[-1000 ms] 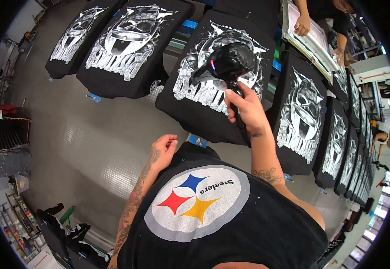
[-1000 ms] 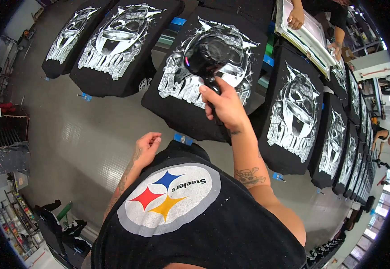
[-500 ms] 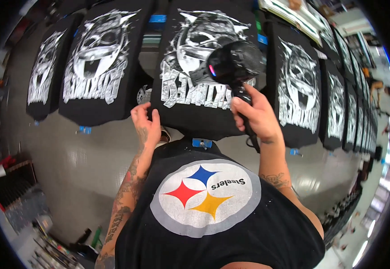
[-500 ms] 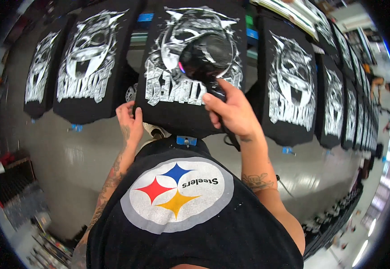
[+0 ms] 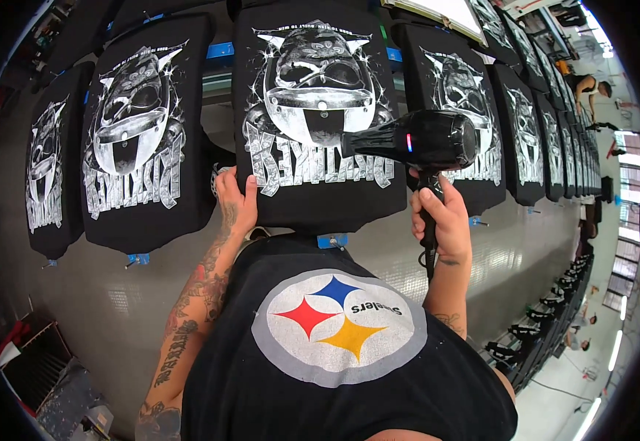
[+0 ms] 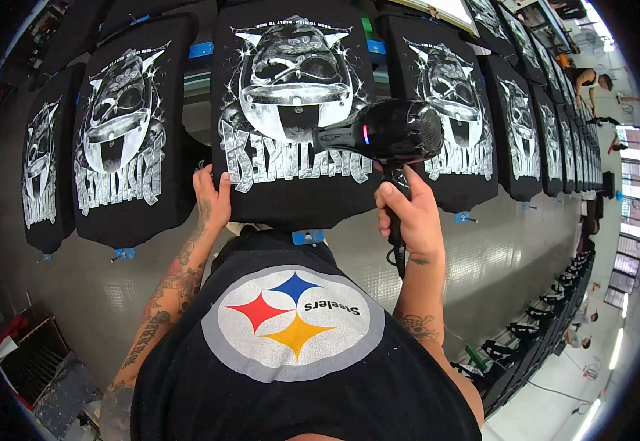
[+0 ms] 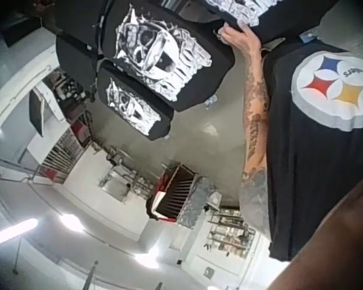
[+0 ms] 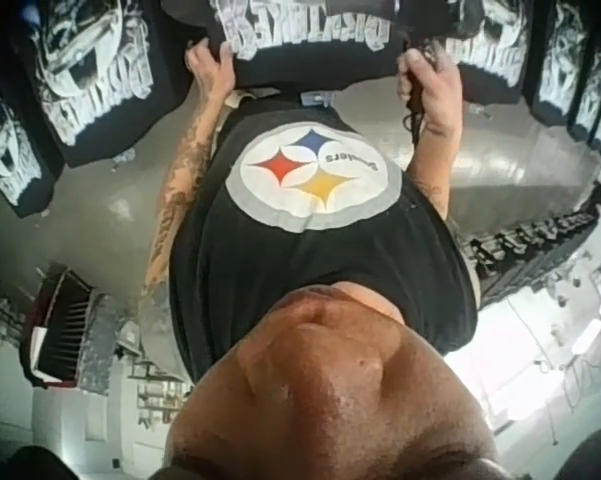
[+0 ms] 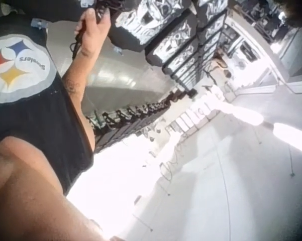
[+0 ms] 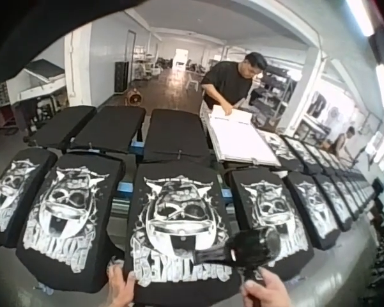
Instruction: Using a heat gun to dry ink on a large batch of screen-printed t-shirts.
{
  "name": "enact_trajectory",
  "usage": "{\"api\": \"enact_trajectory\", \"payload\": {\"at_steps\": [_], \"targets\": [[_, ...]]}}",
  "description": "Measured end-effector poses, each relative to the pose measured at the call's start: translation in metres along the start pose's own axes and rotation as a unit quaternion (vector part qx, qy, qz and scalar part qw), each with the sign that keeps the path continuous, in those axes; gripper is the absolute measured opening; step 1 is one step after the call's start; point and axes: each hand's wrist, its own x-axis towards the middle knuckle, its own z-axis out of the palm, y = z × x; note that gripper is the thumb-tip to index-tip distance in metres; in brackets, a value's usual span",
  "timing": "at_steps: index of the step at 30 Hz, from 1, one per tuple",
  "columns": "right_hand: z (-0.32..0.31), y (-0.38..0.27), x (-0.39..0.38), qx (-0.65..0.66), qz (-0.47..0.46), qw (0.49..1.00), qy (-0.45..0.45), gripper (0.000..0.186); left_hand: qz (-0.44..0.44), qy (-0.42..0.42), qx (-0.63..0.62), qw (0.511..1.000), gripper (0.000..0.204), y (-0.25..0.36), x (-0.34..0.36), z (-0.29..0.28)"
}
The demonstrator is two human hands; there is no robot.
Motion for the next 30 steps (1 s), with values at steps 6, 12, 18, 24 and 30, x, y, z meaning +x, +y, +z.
{"api": "enact_trajectory", "payload": {"at_steps": [6, 12, 18, 24, 30], "targets": [[0.007, -0.015, 0.026, -0.133, -0.063, 0.981, 0.123, 0.028, 0.047, 0.035, 0.011, 0.998, 0.055, 0.000, -0.001, 0.001], [0.040, -0.013, 0.019, -0.100, 0.007, 0.995, 0.001, 0.050, 0.045, 0.029, 0.021, 0.998, 0.054, 0.002, -0.005, -0.008], [0.119, -0.010, 0.036, -0.137, 0.044, 0.971, -0.190, 0.067, 0.060, 0.070, -0.009, 0.996, 0.033, 0.012, 0.006, -0.031], [0.108, -0.018, 0.023, -0.135, 0.074, 0.966, -0.210, 0.062, 0.049, 0.096, -0.011, 0.994, 0.030, 0.012, 0.018, -0.041], [0.040, -0.021, 0.007, -0.116, 0.039, 0.992, 0.010, 0.077, 0.008, 0.085, -0.061, 0.994, 0.033, -0.006, 0.028, -0.011]]}}
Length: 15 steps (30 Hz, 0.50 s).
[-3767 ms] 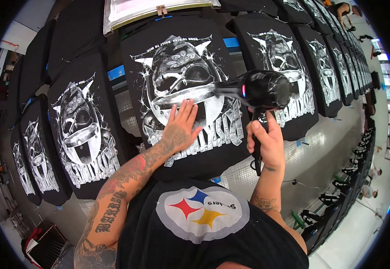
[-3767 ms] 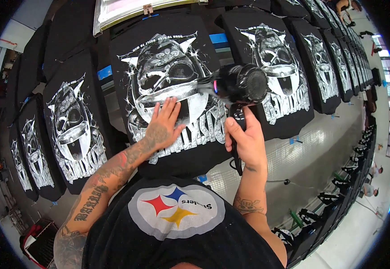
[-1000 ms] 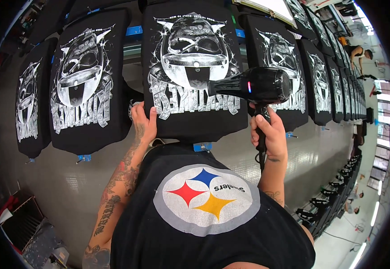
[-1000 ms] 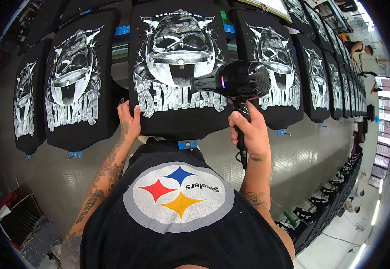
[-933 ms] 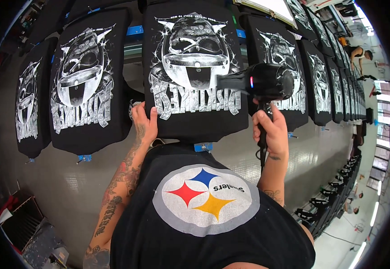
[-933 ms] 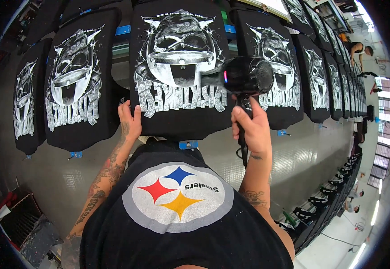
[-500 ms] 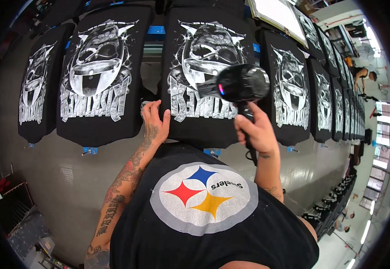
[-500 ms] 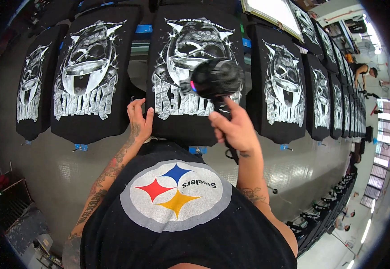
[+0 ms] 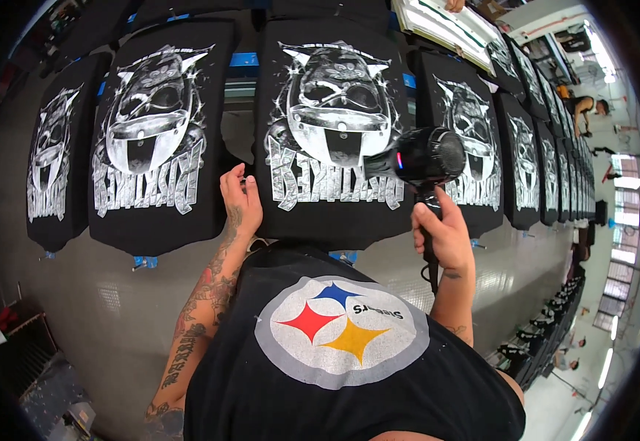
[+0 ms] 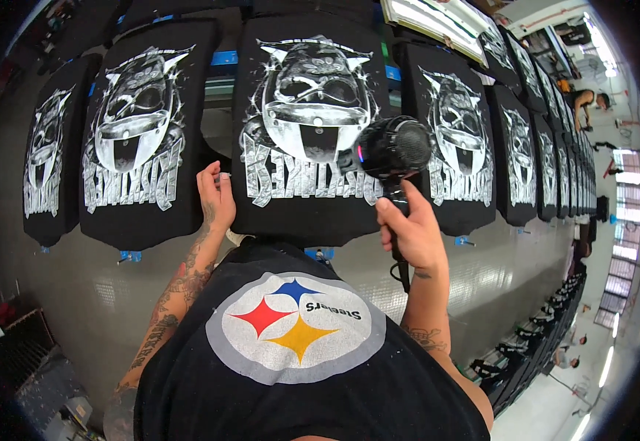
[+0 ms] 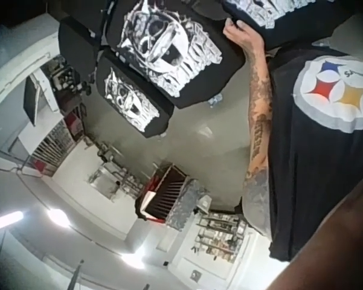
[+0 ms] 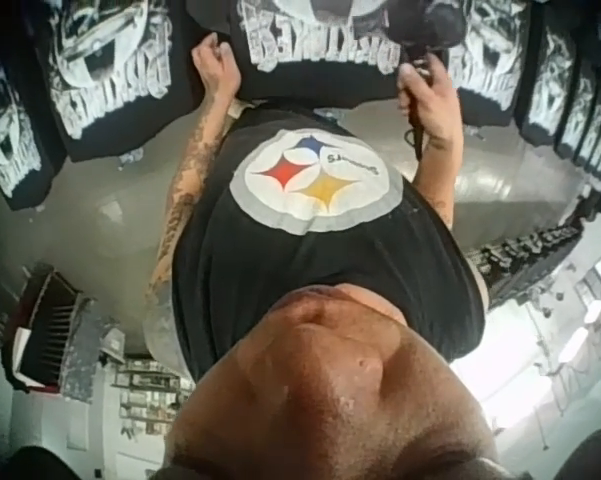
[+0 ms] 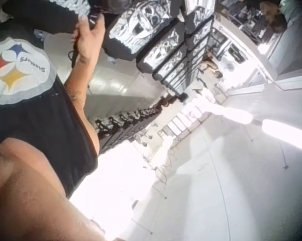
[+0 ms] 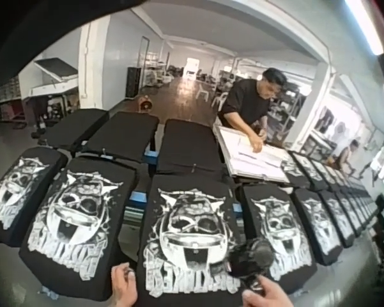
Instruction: Using a heat gun to dry ink on a large batch of screen-printed t-shirts.
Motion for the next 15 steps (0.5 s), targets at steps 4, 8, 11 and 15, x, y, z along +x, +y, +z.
{"api": "enact_trajectory", "payload": {"at_steps": [4, 8, 11, 15], "targets": [[-0.005, 0.004, -0.006, -0.050, -0.008, 0.998, 0.022, 0.071, -0.020, -0.037, -0.018, 0.999, 0.032, 0.001, 0.014, 0.007], [0.025, 0.015, -0.012, 0.028, 0.008, 0.992, -0.123, 0.069, -0.083, -0.065, -0.032, 0.994, 0.033, -0.002, 0.036, 0.021], [0.035, 0.024, -0.017, 0.085, 0.042, 0.967, -0.237, 0.066, -0.078, -0.073, -0.004, 0.994, 0.033, -0.007, 0.043, 0.032], [-0.002, 0.035, -0.017, 0.108, 0.041, 0.983, -0.143, 0.061, -0.048, -0.076, 0.052, 0.995, 0.037, -0.015, 0.040, 0.033]]}}
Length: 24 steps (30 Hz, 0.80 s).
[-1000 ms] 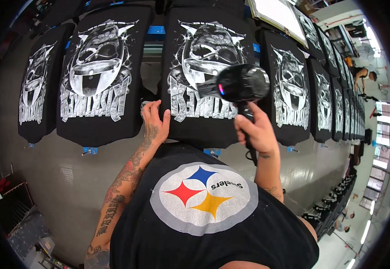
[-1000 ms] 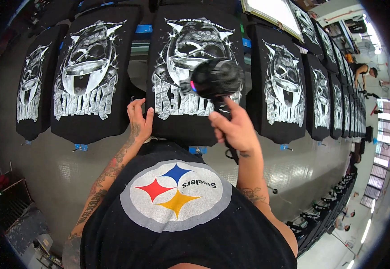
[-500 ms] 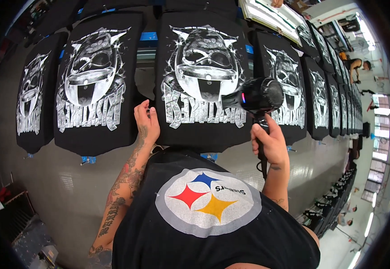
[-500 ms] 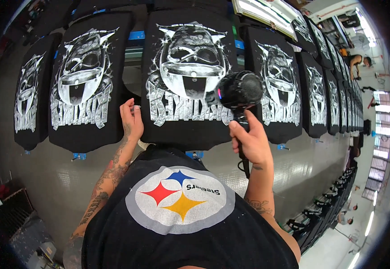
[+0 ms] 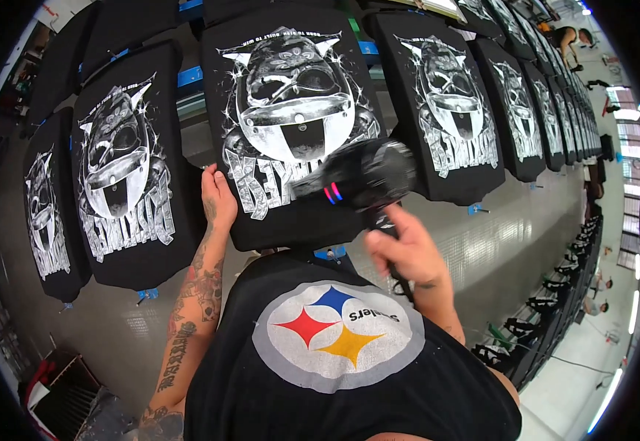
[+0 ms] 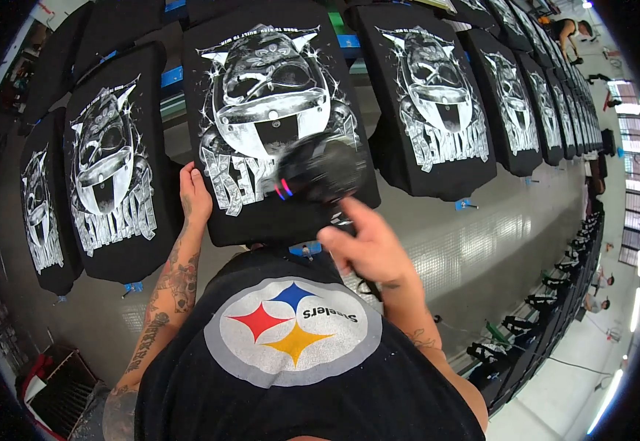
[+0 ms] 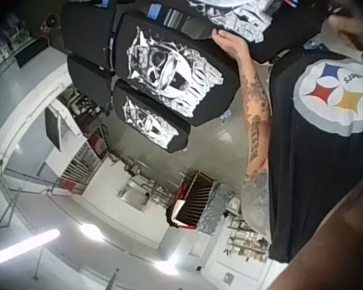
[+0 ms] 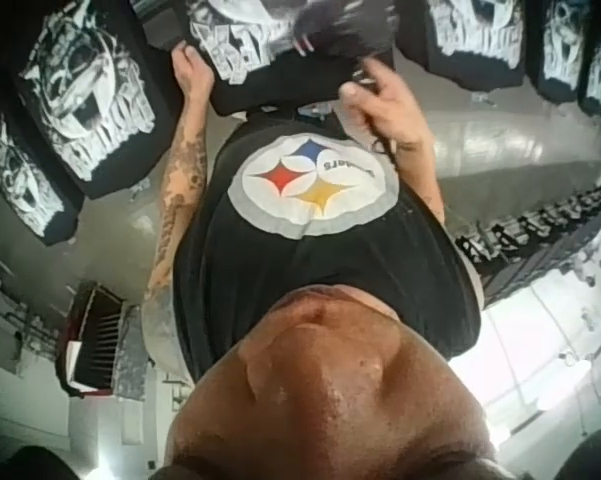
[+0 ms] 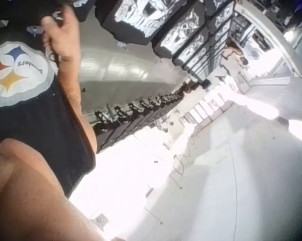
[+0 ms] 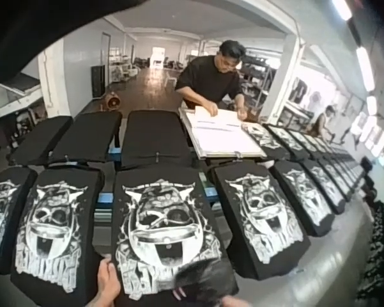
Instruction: Using a heat gun to dry ink on a large batch of screen-printed t-shirts.
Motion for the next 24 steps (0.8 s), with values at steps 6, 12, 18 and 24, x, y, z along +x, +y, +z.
{"api": "enact_trajectory", "payload": {"at_steps": [6, 12, 18, 24], "targets": [[-0.061, -0.026, -0.031, -0.042, -0.074, 0.968, 0.237, 0.037, -0.009, -0.006, 0.009, 1.000, 0.038, 0.004, 0.000, 0.000], [-0.049, -0.025, -0.009, 0.022, -0.044, 0.988, 0.148, 0.043, -0.007, -0.007, -0.009, 1.000, 0.038, 0.003, -0.002, -0.003], [-0.024, -0.047, 0.054, -0.038, -0.054, 0.998, 0.008, 0.060, 0.002, -0.015, -0.025, 1.000, 0.040, 0.008, -0.002, -0.003], [0.006, -0.059, 0.109, -0.107, -0.059, 0.991, -0.054, 0.078, 0.034, 0.012, 0.028, 0.999, 0.035, 0.016, -0.006, -0.012]]}}
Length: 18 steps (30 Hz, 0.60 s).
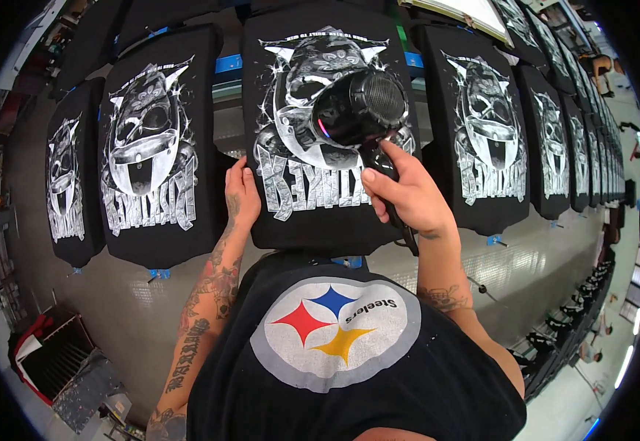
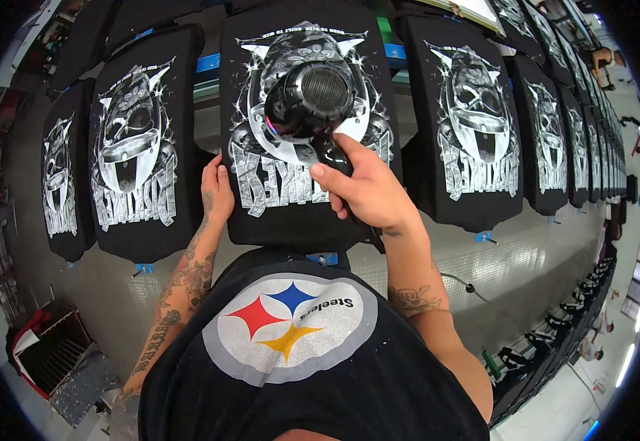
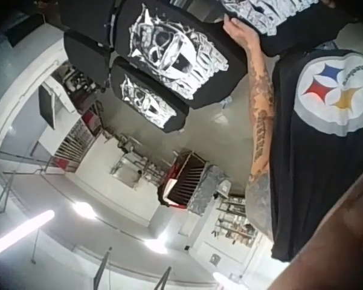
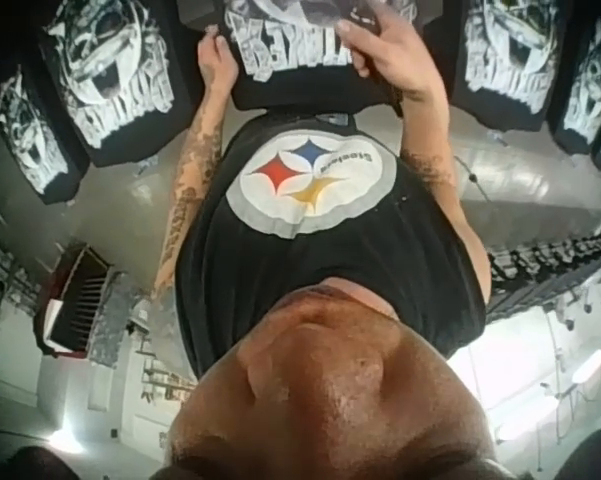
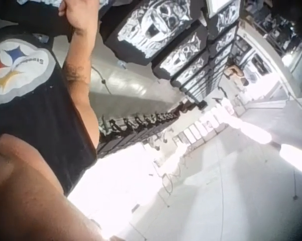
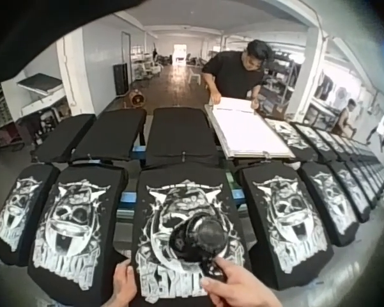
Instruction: Using a heat gun to dry ink on a large batch of screen-printed t-shirts.
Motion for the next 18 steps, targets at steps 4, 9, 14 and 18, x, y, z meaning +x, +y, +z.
{"api": "enact_trajectory", "payload": {"at_steps": [4, 9, 14, 18], "targets": [[0.016, -0.009, 0.015, 0.009, 0.002, 1.000, -0.012, 0.081, -0.026, -0.015, -0.009, 1.000, 0.032, 0.007, -0.007, -0.013], [0.037, -0.009, 0.004, 0.012, 0.011, 1.000, 0.021, 0.086, -0.056, -0.017, -0.110, 0.992, 0.029, -0.008, -0.015, -0.032], [0.043, 0.003, -0.030, 0.037, 0.019, 0.993, 0.114, 0.072, -0.043, -0.042, -0.136, 0.989, 0.027, -0.012, -0.001, -0.051], [0.051, 0.011, -0.053, 0.055, 0.007, 0.987, 0.151, 0.061, -0.004, -0.089, -0.140, 0.986, 0.025, -0.015, 0.007, -0.060]]}}
